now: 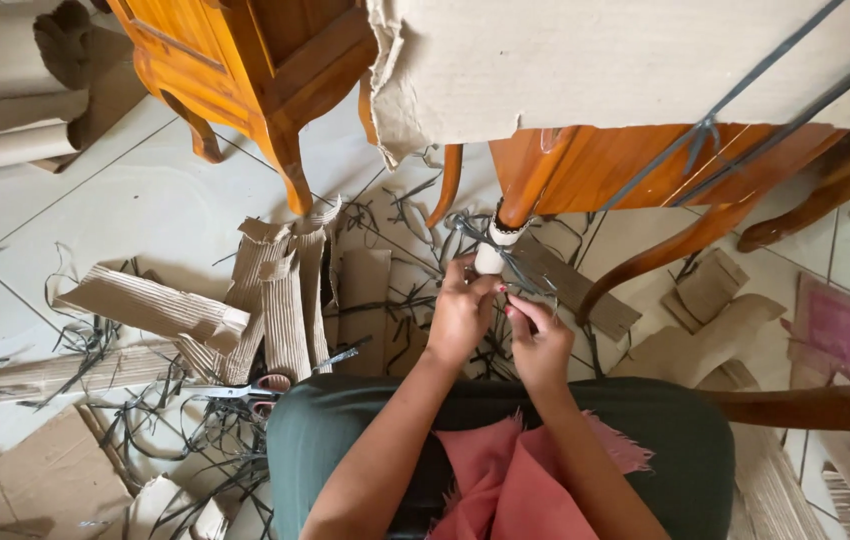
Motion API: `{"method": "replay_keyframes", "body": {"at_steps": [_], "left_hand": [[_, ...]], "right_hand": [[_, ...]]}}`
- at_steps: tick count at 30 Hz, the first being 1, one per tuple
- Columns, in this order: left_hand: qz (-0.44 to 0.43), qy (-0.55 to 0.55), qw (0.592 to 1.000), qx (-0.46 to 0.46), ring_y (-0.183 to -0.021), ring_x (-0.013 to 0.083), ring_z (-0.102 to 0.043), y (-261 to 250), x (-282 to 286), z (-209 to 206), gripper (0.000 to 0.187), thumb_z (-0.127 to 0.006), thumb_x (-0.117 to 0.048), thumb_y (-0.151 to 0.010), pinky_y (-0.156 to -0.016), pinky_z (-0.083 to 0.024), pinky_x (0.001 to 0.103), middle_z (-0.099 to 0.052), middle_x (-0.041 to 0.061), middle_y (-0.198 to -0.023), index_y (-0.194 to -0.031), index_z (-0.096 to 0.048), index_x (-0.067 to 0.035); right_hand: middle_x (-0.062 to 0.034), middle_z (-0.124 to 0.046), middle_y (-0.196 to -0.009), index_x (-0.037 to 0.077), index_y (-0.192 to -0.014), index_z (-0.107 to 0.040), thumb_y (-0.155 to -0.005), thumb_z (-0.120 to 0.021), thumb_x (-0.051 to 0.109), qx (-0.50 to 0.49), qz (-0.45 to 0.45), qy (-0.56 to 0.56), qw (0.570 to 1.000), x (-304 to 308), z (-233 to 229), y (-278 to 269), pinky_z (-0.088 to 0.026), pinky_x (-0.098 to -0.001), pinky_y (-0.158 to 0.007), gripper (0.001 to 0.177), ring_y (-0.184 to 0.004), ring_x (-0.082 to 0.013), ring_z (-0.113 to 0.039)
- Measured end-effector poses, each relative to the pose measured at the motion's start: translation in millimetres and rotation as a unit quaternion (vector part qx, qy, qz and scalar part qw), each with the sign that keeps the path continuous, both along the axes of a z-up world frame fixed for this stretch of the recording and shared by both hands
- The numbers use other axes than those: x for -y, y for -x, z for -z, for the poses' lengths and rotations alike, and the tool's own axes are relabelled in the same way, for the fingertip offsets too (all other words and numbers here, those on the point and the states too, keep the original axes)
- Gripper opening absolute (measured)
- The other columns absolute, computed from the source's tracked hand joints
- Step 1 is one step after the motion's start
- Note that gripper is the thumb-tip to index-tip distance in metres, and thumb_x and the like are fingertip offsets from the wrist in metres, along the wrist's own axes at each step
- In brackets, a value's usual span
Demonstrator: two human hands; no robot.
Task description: Wrapping a furniture leg with protective cardboard and securing it with plastic ties.
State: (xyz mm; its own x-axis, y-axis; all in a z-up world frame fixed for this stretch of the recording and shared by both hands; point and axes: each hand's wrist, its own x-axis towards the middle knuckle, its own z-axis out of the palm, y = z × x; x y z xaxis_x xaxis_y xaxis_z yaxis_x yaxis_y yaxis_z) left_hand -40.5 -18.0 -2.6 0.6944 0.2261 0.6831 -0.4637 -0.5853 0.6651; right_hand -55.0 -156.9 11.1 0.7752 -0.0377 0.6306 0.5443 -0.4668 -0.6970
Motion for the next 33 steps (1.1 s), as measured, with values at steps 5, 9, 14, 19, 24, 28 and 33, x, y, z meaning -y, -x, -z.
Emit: {"method": "replay_keyframes", "body": {"at_steps": [5, 9, 14, 19, 24, 28, 33], "left_hand": [[-0.004, -0.083, 0.996, -0.042, -0.091, 0.0335, -0.074, -8.2, -4.7, 8.7, 0.013, -0.071, -0.024, -0.095, -0.082, -0.062, 0.043, -0.054, 0.014, -0.127, -0.094, -0.076, -0.012], [0.020, -0.155, 0.985, -0.066, -0.094, 0.0416, -0.072, 0.8, -8.5, -8.1, 0.011, -0.070, -0.022, -0.095, -0.083, -0.062, 0.050, -0.047, 0.018, -0.135, -0.093, -0.075, -0.012], [0.004, -0.257, 0.964, -0.067, -0.096, 0.0413, -0.070, -19.6, -14.6, 33.2, 0.013, -0.070, -0.022, -0.092, -0.086, -0.063, 0.045, -0.040, 0.021, -0.140, -0.097, -0.068, -0.011], [0.019, -0.239, 0.969, -0.056, -0.105, 0.0486, -0.064, -2.5, -13.5, 10.7, 0.019, -0.066, -0.023, -0.095, -0.090, -0.058, 0.047, -0.040, 0.024, -0.136, -0.105, -0.062, -0.007], [0.042, -0.204, 0.977, -0.048, -0.106, 0.0501, -0.056, -0.6, -10.8, 11.7, 0.025, -0.054, -0.029, -0.104, -0.096, -0.051, 0.051, -0.041, 0.027, -0.135, -0.109, -0.055, -0.004], [0.054, -0.216, 0.972, -0.076, -0.109, 0.0503, -0.054, -0.8, -9.9, 12.1, 0.024, -0.056, -0.021, -0.097, -0.099, -0.051, 0.051, -0.040, 0.025, -0.132, -0.116, -0.056, -0.006], [0.067, -0.197, 0.975, -0.083, -0.114, 0.0521, -0.049, -9.0, -7.6, 20.8, 0.039, -0.046, -0.007, -0.095, -0.098, -0.050, 0.051, -0.035, 0.025, -0.134, -0.133, -0.052, -0.005]], "right_hand": [[-0.0068, -0.077, -0.082, 0.011, -0.101, -0.081, -0.090, -0.075, -0.003, 0.047, -0.035, 0.059, 0.997, 5.5, -32.5, 21.6, -0.060, -0.0367, -0.065, 0.018, -0.075, -0.0271, -0.075], [-0.0019, -0.074, -0.076, 0.014, -0.100, -0.080, -0.090, -0.072, -0.004, 0.087, -0.084, 0.150, 0.981, 11.0, -26.1, 11.2, -0.058, -0.0347, -0.065, 0.022, -0.067, -0.0221, -0.071], [-0.0023, -0.076, -0.082, 0.017, -0.102, -0.079, -0.090, -0.073, 0.000, 0.095, -0.088, 0.142, 0.981, -12.8, -46.6, 13.2, -0.059, -0.0349, -0.067, 0.022, -0.075, -0.0242, -0.074], [-0.0119, -0.077, -0.087, 0.007, -0.103, -0.076, -0.092, -0.072, -0.003, 0.067, -0.074, 0.098, 0.990, -12.1, -48.6, 29.5, -0.061, -0.0392, -0.068, 0.016, -0.080, -0.0311, -0.075], [-0.0103, -0.078, -0.091, 0.009, -0.105, -0.076, -0.093, -0.073, 0.001, 0.079, -0.053, 0.112, 0.989, -18.1, -51.6, 33.5, -0.062, -0.0388, -0.071, 0.015, -0.084, -0.0298, -0.076], [-0.0113, -0.080, -0.101, 0.012, -0.115, -0.075, -0.097, -0.067, 0.005, 0.039, -0.100, 0.100, 0.989, -1.7, -54.2, 21.3, -0.062, -0.0397, -0.072, 0.021, -0.091, -0.0307, -0.076], [-0.0115, -0.069, -0.136, 0.012, -0.121, -0.069, -0.093, -0.054, -0.013, 0.121, -0.216, 0.292, 0.924, 8.5, -80.0, -1.3, -0.059, -0.0535, -0.066, 0.041, -0.096, -0.0442, -0.071]]}}
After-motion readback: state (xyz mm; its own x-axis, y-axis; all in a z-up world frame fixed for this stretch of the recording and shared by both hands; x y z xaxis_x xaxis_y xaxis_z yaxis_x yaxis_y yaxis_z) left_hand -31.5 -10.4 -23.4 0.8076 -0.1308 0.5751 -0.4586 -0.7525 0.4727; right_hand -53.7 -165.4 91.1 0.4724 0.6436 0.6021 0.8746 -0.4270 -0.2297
